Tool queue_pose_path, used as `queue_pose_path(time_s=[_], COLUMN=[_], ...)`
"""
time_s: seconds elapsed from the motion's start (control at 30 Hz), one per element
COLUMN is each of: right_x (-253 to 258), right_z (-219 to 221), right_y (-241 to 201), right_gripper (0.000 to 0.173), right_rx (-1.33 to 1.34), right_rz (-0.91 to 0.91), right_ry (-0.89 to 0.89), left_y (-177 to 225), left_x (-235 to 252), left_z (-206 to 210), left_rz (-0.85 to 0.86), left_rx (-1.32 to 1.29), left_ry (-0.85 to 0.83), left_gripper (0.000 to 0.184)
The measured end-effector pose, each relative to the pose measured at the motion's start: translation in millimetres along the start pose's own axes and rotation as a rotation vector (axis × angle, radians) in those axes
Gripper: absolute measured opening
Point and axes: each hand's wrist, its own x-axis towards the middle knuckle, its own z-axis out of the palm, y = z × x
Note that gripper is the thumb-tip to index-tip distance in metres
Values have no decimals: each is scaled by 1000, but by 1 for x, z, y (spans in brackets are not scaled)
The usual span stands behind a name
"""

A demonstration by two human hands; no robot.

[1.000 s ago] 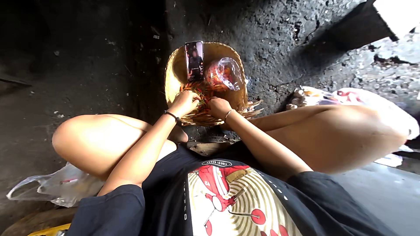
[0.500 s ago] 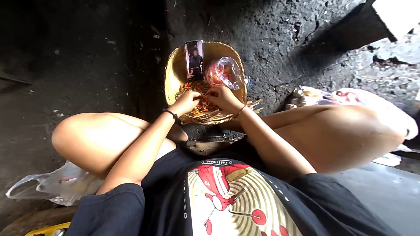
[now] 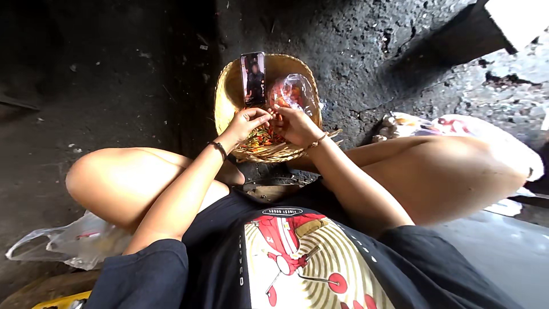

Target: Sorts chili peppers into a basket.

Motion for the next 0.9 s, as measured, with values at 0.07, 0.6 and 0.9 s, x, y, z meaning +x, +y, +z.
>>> queue_pose_path(time_s=[0.07,0.6,0.9], right_x=[3,27,28], right_z=[-3,-21,-25], right_y=[1,36,37], right_gripper=[27,31,27], right_rx=[38,-1676,-1785], right_rz=[18,13,-14], right_ry=[62,84,8], left_y=[6,-5,-9], left_x=[1,0,1], left_z=[-1,-10,-4], left_rz=[31,-269,-226], left_rx=[45,946,916], left_ry=[7,-141,-174], left_gripper=[12,28,25])
